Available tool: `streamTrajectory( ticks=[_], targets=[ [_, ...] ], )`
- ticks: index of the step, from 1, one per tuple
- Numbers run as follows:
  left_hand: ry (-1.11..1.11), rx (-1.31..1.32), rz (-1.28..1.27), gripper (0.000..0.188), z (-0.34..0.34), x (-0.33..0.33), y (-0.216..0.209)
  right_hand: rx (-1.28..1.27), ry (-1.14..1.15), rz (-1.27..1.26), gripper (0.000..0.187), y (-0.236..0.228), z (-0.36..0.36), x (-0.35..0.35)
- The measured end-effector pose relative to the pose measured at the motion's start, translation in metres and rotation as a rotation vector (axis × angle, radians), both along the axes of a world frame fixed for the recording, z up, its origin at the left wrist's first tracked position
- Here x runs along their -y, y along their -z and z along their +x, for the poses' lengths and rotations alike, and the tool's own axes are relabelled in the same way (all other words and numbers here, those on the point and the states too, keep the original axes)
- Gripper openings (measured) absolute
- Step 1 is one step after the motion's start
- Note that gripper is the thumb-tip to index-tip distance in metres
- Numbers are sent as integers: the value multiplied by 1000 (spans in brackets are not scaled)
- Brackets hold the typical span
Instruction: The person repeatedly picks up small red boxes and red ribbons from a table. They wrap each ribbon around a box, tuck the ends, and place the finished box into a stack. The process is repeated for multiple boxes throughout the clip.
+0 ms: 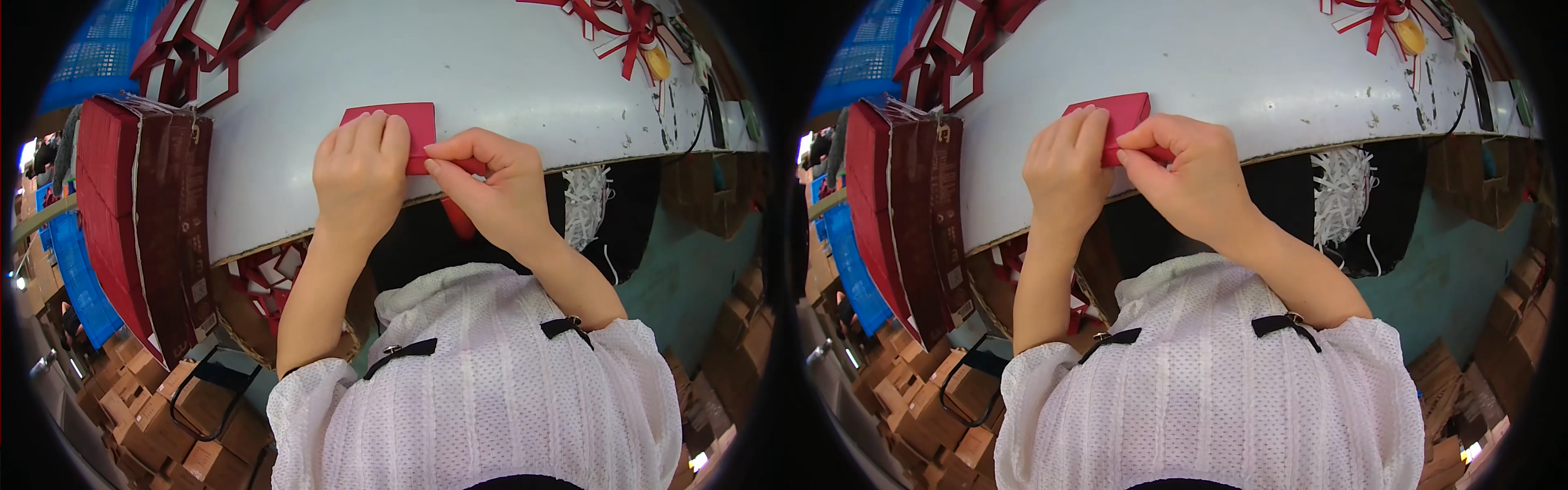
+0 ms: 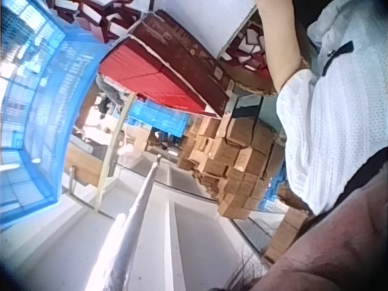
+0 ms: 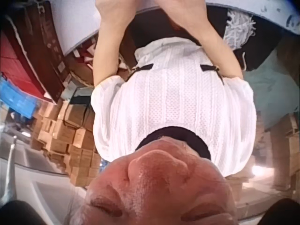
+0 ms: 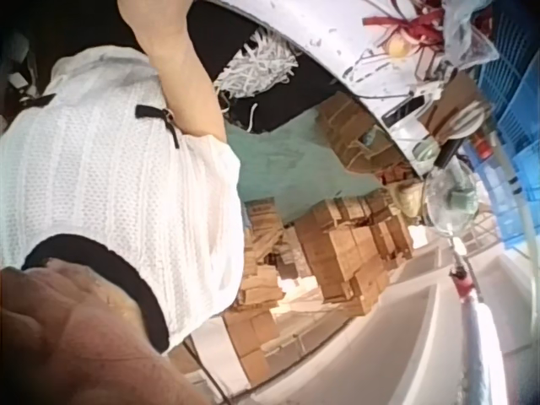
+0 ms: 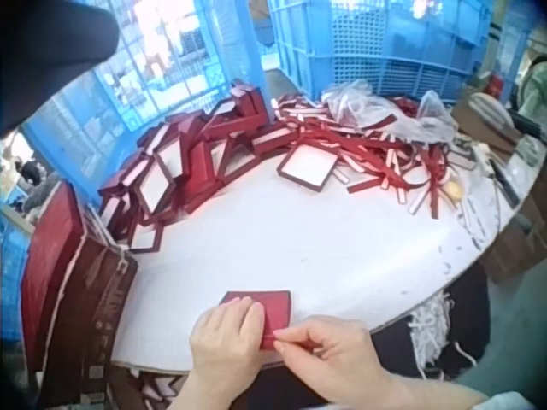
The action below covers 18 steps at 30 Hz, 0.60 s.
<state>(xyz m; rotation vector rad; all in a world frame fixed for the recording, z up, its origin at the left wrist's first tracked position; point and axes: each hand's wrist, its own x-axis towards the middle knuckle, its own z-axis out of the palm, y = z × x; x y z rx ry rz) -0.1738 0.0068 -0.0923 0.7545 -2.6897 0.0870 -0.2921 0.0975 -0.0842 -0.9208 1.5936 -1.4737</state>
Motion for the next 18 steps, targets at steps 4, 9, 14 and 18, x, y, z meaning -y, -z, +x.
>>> streamTrajectory(
  ticks=[4,9,14,18],
  targets=[
    [30,-178,-88,22,-7,2,8,-378,-59,-18,17,-6,-14,-8],
    [-99,-519,11,28,-3,-7,28,-617,10,103,30,-27,-24,-18],
    [-79,-594,27,31,-3,-13,34,-136,-154,-39,47,-34,-18,-24],
    [-58,-652,61,30,-3,-16,36,121,-31,-71,32,-23,-9,-15]
  ],
)
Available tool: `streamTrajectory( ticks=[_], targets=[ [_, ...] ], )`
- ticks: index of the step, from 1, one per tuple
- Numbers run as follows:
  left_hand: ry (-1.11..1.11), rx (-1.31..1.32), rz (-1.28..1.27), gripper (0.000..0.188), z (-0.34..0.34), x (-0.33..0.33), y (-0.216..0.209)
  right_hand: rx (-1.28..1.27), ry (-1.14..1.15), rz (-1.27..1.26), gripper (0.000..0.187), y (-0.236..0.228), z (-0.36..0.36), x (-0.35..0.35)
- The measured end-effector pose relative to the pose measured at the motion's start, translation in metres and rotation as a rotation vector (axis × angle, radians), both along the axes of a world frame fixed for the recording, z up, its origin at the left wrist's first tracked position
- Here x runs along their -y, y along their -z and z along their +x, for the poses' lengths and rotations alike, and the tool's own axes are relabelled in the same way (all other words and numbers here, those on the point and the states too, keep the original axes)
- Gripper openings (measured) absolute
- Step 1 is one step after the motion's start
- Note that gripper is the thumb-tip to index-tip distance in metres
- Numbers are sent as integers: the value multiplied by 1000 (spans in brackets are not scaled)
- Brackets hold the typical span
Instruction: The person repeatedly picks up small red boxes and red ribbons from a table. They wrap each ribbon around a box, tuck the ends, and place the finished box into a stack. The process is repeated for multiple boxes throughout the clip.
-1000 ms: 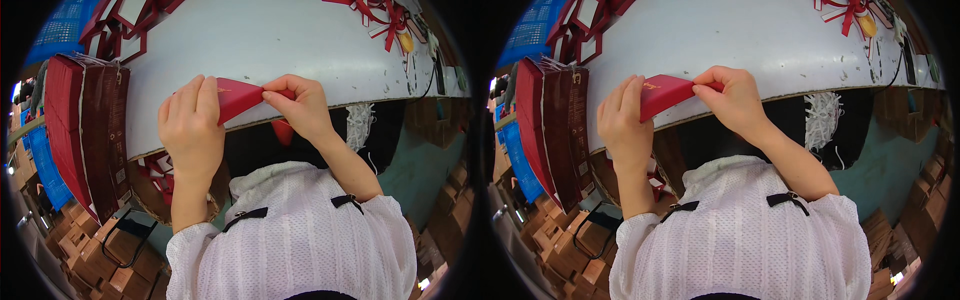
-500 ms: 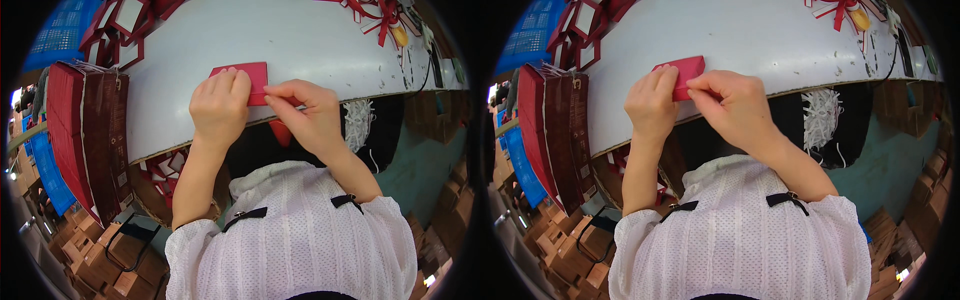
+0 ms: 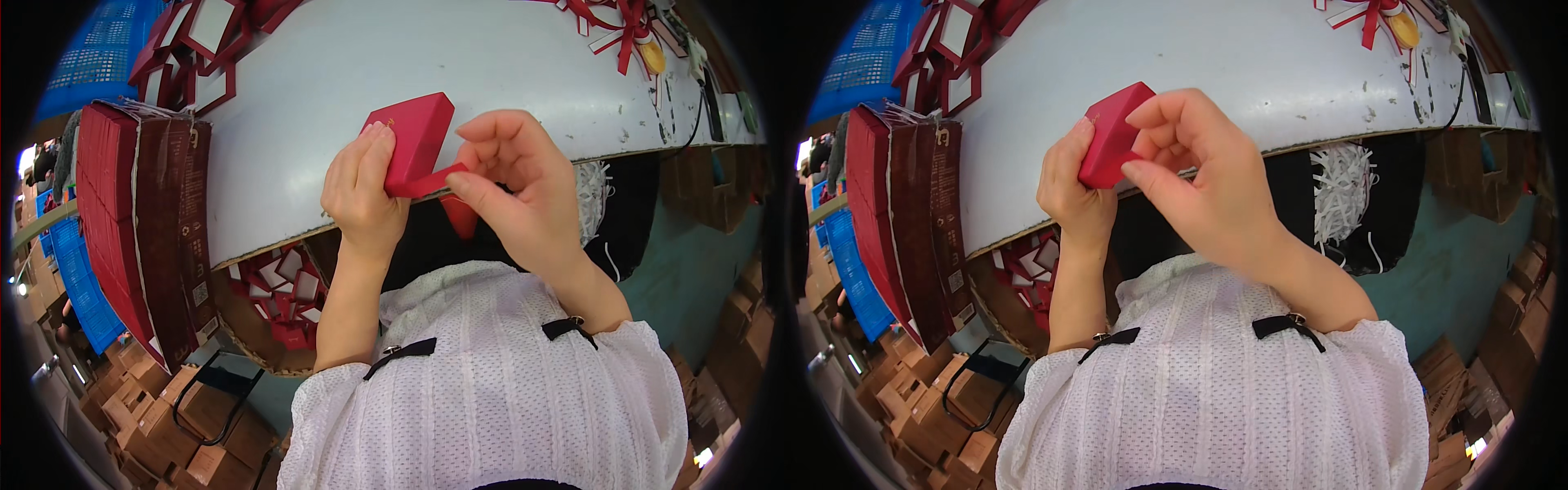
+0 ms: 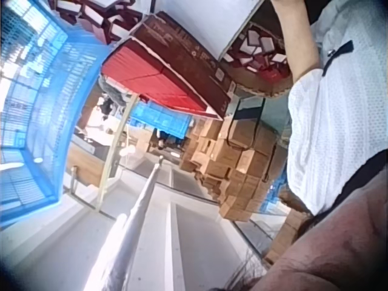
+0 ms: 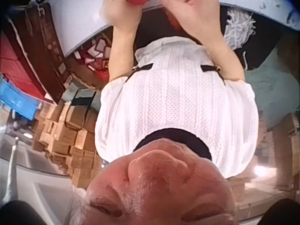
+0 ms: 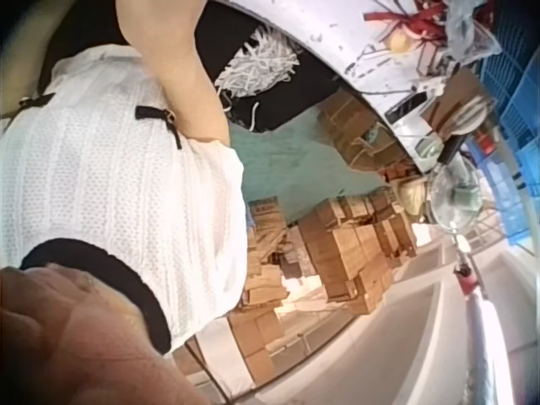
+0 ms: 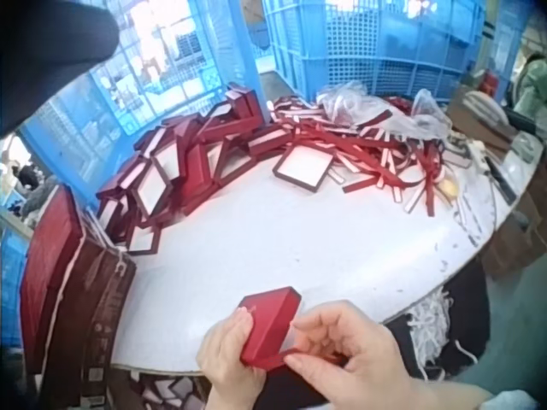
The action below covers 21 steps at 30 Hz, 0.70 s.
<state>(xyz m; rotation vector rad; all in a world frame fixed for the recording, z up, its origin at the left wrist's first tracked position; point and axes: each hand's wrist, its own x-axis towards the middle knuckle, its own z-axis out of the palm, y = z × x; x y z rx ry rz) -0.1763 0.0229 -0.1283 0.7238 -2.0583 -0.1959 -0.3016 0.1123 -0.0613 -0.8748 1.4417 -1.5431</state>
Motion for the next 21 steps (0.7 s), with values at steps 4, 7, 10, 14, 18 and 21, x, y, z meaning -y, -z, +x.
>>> streamTrajectory(
  ticks=[4,7,10,14,18,21],
  targets=[
    [32,-76,87,31,1,-6,1,-59,32,-35,27,19,2,14],
    [23,-123,114,30,0,-10,4,-147,28,-75,28,20,3,17],
    [13,-145,128,32,-1,-11,4,-131,5,-6,28,14,2,18],
    [19,-157,137,32,0,-12,6,-121,-23,0,30,12,1,21],
    [23,-169,125,32,0,-11,8,-127,-47,69,35,8,2,20],
    [27,-168,153,26,4,-14,11,-379,31,103,43,9,2,19]
  ],
)
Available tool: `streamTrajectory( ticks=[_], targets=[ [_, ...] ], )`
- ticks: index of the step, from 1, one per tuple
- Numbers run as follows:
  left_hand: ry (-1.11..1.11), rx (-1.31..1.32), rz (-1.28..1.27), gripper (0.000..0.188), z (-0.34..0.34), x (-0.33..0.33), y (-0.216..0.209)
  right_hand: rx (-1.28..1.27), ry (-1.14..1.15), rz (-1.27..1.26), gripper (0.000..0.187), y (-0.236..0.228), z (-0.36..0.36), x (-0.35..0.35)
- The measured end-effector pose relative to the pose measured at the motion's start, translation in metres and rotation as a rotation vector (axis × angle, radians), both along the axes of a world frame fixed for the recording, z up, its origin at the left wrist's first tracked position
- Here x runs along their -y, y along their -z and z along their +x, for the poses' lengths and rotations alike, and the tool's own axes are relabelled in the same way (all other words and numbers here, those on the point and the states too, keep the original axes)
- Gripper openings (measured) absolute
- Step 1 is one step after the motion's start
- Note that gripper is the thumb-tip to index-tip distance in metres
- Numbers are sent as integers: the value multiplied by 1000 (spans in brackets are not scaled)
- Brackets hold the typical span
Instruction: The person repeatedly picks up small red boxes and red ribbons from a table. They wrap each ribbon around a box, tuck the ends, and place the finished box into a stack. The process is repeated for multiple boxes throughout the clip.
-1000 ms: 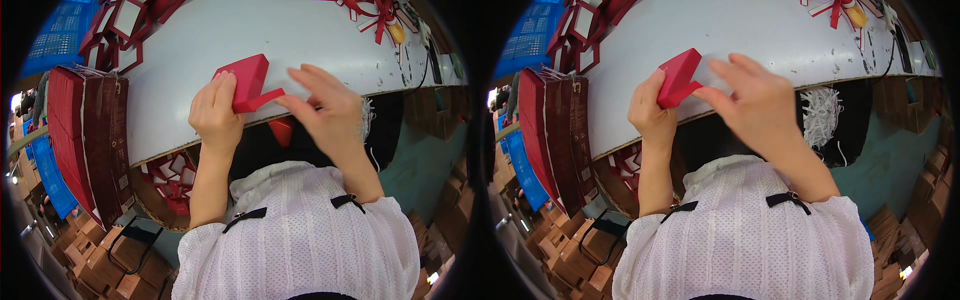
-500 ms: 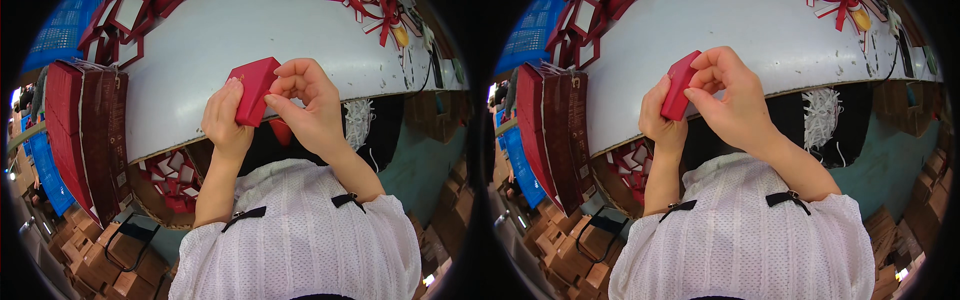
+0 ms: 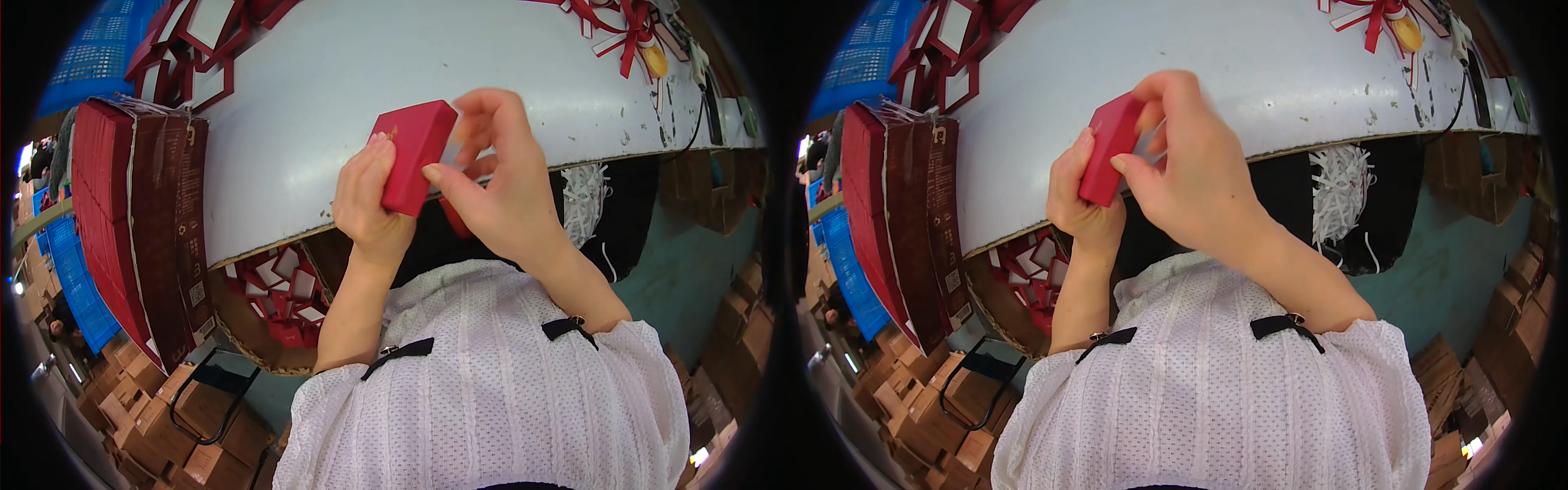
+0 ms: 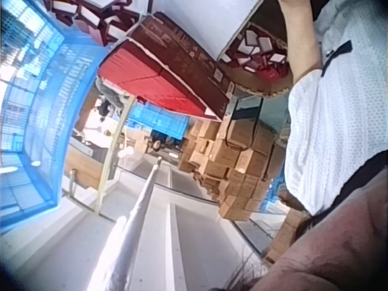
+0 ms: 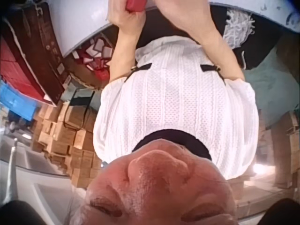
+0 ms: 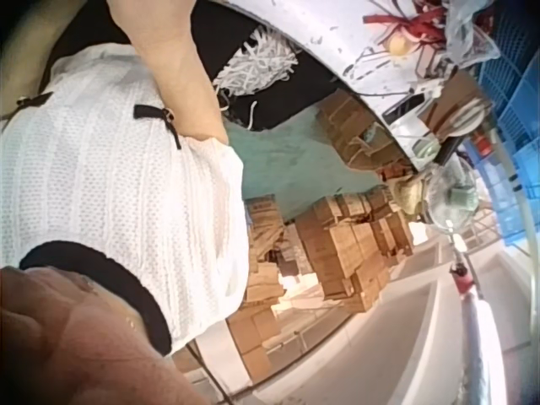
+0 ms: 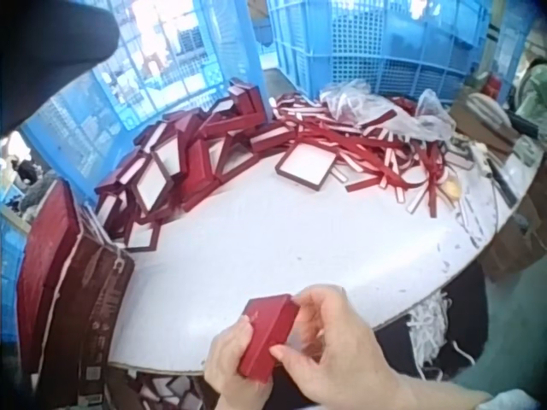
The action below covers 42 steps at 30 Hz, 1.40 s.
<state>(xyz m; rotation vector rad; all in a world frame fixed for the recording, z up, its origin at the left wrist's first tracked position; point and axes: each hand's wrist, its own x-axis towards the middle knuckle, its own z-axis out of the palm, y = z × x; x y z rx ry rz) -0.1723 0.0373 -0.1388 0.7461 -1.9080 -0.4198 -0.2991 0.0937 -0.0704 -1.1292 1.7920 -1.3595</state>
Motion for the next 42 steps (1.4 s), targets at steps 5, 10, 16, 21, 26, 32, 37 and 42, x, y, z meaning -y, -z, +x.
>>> streamTrajectory(
  ticks=[5,10,16,21,26,32,37,42],
  targets=[
    [-44,-50,59,28,4,-4,7,211,17,41,55,13,18,-5],
    [-40,-57,169,30,9,-7,9,365,-143,-12,47,24,31,-4],
    [-76,-51,86,31,4,-8,17,758,-67,-70,20,27,36,4],
    [77,109,161,42,14,-14,10,874,-56,-95,12,27,33,5],
    [490,134,460,68,37,-13,-38,611,-451,109,8,0,-6,-5],
    [732,217,926,40,66,-5,-61,256,-893,127,16,-20,-10,-13],
    [739,142,1036,13,90,-15,-71,199,-701,33,32,-24,8,-9],
    [519,-388,546,17,167,38,-144,439,-232,-98,28,-8,-4,-13]
  ],
)
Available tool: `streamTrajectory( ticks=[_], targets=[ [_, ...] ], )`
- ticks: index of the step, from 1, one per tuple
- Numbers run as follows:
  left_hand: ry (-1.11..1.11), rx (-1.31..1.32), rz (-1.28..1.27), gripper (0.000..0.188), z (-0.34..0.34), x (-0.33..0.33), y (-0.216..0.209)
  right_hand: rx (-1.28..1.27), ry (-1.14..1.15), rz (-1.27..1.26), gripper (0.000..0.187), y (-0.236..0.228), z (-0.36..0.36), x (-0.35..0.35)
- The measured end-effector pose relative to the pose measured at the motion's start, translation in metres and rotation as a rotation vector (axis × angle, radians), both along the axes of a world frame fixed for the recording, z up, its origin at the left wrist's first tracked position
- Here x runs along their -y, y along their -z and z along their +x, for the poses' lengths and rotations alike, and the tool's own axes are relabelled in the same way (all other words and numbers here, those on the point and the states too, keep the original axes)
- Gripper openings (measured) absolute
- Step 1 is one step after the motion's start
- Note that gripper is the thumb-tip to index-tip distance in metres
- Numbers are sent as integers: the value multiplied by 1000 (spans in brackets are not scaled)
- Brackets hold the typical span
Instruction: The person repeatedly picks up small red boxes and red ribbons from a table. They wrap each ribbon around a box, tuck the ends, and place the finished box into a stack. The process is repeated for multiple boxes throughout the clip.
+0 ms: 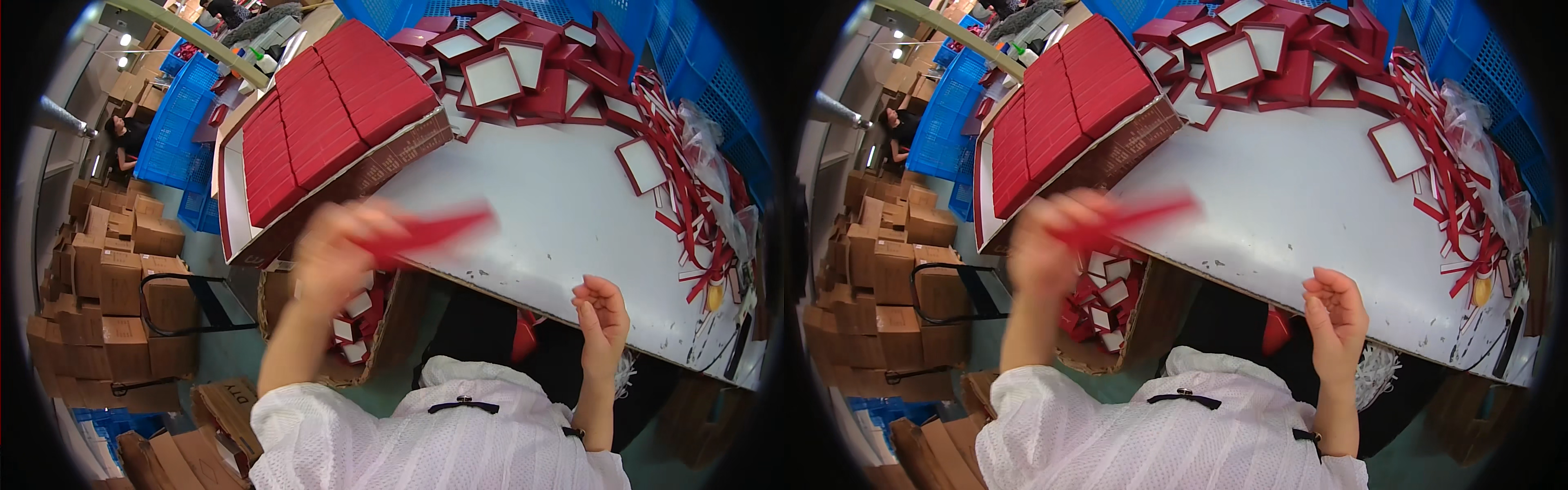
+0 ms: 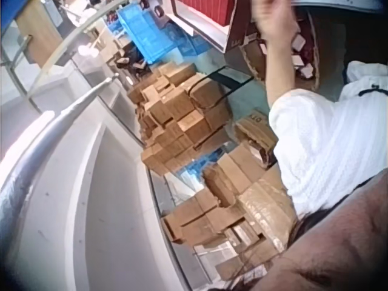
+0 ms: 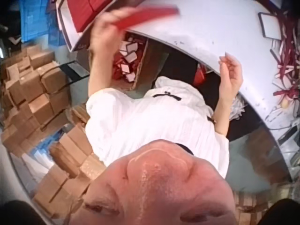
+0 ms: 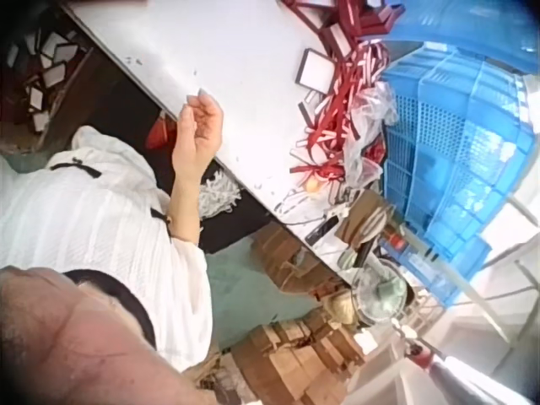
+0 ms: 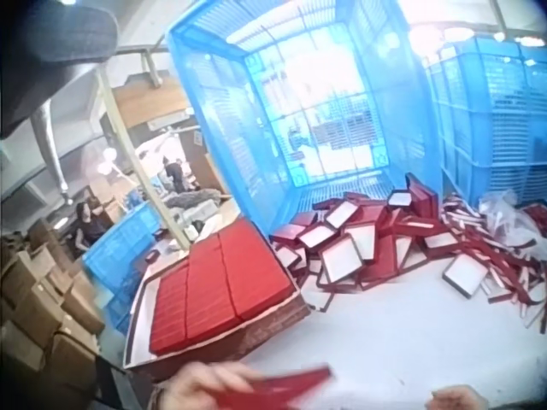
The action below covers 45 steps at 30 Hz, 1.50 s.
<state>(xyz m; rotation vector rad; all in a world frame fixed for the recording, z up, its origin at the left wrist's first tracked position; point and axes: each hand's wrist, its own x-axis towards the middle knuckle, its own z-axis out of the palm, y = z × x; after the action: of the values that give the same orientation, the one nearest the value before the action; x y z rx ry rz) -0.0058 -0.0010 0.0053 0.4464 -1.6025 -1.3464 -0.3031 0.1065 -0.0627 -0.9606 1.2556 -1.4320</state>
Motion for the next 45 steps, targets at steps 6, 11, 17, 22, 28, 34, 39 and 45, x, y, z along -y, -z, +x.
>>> streamTrajectory(
  ticks=[6,11,17,22,28,34,39,45],
  targets=[
    [-819,-143,94,20,183,126,-80,1,-90,166,13,22,4,-22],
    [-878,374,233,21,273,188,-44,-35,-52,233,11,33,5,-36],
    [-686,460,451,24,275,223,-9,-94,25,278,11,33,-1,-46],
    [-701,467,461,26,249,227,-8,-75,-13,284,10,32,10,-40],
    [-955,1360,-403,35,261,240,-34,-41,-85,266,10,32,20,-29],
    [-847,1374,-474,60,174,222,-36,-69,-111,285,10,33,26,-20],
    [-703,1594,-191,82,164,208,-22,-83,-181,302,10,35,27,-24],
    [-832,1411,-443,78,125,265,-59,-177,-83,273,11,41,14,-32]
  ],
)
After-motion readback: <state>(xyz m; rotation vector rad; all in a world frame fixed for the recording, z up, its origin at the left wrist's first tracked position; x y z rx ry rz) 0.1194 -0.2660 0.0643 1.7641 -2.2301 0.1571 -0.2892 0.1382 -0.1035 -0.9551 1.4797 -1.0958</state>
